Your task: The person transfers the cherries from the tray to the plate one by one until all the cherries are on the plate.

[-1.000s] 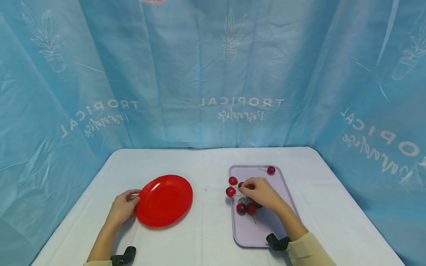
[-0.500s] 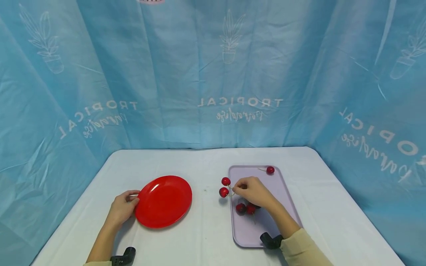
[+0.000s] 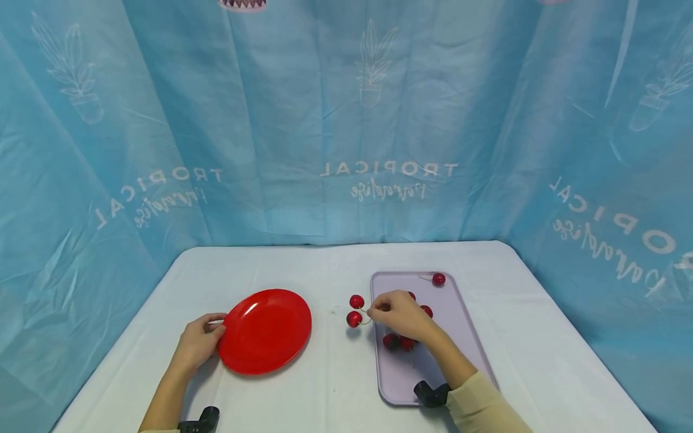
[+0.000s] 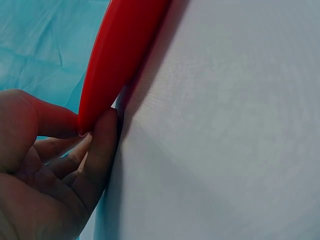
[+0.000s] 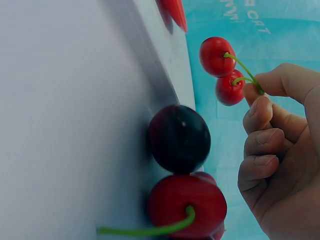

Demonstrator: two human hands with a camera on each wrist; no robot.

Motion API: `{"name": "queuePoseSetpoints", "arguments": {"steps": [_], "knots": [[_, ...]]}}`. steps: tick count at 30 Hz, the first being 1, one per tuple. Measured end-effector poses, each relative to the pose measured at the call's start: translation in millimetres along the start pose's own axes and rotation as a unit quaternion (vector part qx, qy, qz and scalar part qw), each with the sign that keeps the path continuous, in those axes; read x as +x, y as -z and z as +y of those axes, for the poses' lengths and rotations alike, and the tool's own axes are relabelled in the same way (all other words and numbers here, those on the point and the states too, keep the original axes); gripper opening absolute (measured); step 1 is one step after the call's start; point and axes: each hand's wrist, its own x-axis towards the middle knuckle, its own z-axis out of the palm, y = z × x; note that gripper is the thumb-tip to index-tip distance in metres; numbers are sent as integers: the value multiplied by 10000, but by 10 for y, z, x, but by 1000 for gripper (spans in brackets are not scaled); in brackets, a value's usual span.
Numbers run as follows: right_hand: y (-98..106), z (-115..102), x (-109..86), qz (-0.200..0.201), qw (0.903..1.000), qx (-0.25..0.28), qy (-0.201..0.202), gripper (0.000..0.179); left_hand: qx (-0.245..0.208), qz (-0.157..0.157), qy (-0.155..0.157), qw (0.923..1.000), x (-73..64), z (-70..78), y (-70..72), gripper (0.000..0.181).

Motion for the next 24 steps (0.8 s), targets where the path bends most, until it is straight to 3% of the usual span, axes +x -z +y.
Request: {"name": "queuePoseSetpoints", "arguments": {"steps": [24], "knots": [[-238, -142, 166, -277, 9995, -52, 170, 15, -28, -21, -58, 10000, -8, 0, 1, 43]]}}
